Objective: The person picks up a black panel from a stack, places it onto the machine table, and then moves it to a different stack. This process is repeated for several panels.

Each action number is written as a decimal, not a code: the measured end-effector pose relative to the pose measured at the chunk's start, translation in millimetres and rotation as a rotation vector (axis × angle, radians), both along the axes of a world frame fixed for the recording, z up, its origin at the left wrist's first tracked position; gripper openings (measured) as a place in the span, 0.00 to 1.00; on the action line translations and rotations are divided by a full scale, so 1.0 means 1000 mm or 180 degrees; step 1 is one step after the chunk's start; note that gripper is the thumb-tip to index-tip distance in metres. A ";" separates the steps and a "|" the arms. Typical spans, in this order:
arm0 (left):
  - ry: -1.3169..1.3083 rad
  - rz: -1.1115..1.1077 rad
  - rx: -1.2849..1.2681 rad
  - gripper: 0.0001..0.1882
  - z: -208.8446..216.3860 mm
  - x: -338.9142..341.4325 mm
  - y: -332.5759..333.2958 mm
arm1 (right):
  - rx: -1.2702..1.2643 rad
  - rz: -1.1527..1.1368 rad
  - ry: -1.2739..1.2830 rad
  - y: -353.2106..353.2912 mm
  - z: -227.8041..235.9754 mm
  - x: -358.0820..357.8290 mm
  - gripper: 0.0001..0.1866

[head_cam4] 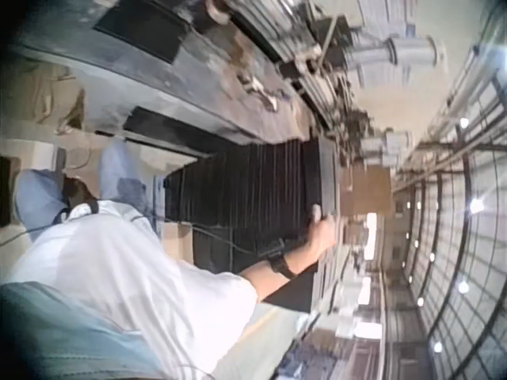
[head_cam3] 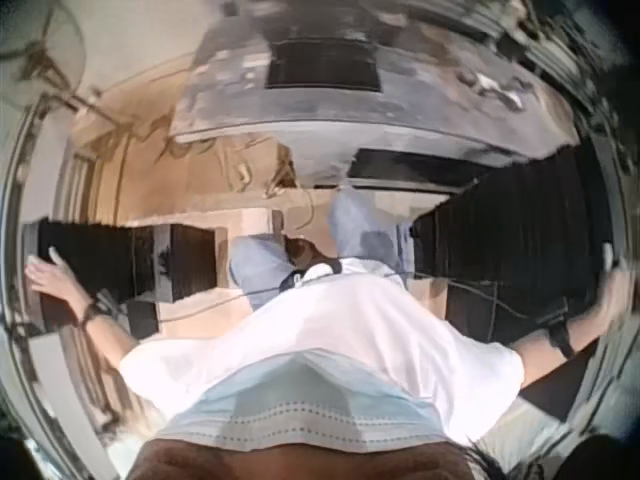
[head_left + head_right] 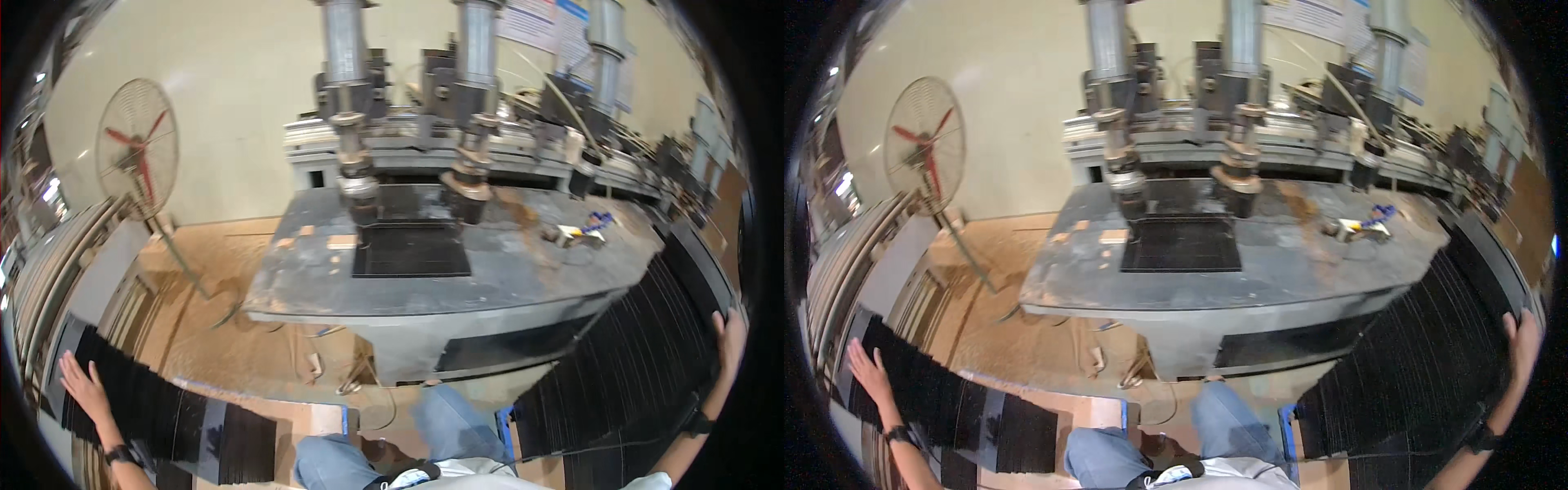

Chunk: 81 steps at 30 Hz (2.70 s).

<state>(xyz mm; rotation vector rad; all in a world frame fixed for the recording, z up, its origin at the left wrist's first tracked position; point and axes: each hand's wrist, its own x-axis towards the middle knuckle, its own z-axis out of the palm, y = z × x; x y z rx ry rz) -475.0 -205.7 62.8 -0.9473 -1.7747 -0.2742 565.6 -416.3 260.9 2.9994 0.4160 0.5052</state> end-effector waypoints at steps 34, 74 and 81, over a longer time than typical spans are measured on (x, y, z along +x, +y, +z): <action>0.0566 -0.2927 -0.1510 0.14 0.011 0.302 -0.080 | 0.0787 0.5187 0.0731 0.443 -0.287 -0.172 0.26; -0.1527 -0.3790 -0.1904 0.41 -0.112 0.626 0.251 | 0.1395 0.4673 -0.1328 0.179 -0.086 -0.122 0.21; -0.0746 -0.4426 -0.2115 0.24 -0.108 0.567 0.152 | 0.1283 0.5247 -0.0645 0.326 -0.212 -0.151 0.19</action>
